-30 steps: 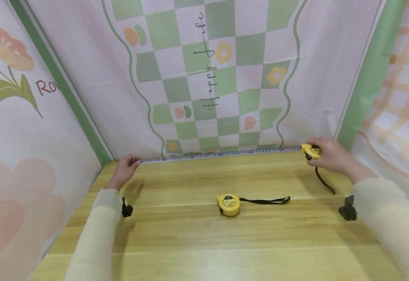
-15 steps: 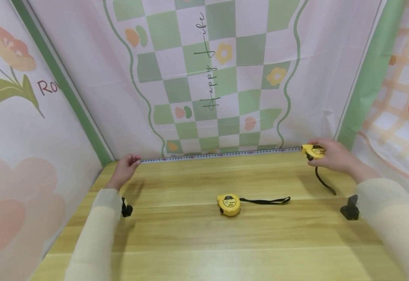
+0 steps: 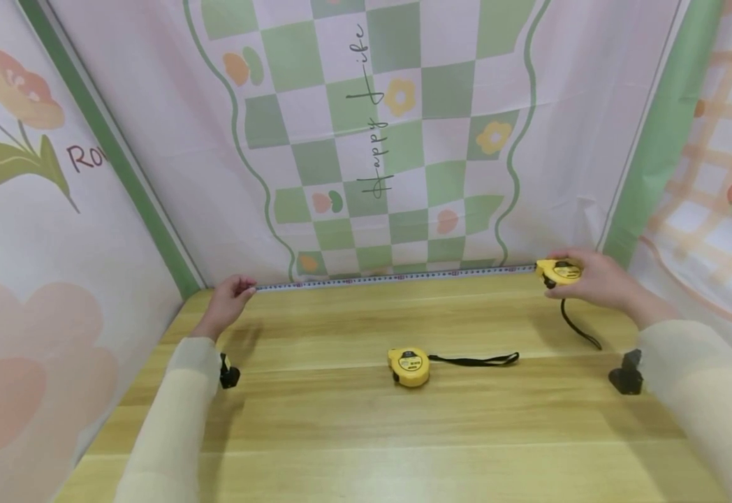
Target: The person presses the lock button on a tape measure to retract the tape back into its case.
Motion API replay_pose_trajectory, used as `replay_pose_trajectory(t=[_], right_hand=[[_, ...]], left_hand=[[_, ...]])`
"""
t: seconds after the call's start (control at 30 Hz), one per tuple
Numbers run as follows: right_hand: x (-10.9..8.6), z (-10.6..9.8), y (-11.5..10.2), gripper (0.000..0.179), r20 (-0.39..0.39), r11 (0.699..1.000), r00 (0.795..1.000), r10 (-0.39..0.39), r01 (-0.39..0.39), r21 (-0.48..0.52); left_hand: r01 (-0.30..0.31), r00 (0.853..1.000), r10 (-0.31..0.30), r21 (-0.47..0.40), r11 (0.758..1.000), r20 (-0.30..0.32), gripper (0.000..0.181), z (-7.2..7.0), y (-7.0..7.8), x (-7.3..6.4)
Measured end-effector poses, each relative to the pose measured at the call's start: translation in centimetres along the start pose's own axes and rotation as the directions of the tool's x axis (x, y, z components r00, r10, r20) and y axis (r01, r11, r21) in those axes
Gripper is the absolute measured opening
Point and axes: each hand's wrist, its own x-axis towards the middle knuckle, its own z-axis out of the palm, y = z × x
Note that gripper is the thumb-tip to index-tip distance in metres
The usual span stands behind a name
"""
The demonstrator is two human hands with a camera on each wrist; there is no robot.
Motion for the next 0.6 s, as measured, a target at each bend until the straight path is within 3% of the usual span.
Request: replay_pose_trajectory(t=[0.27,0.6], right_hand=[[-0.24,0.12,0.06,0.08,-0.013,0.999,0.999,0.047,-0.047,0.027],[-0.07,0.25,-0.66,0.085,-0.02,0.998,0.999,0.035,-0.034,0.047]], left_hand=[[0.004,1.0,-0.004,0.001,1.0,0.002,0.025,0.06,0.22,0.07],[-0.006,1.0,0.006,-0.012,1.0,0.002,0.024,0.36,0.53,0.25]])
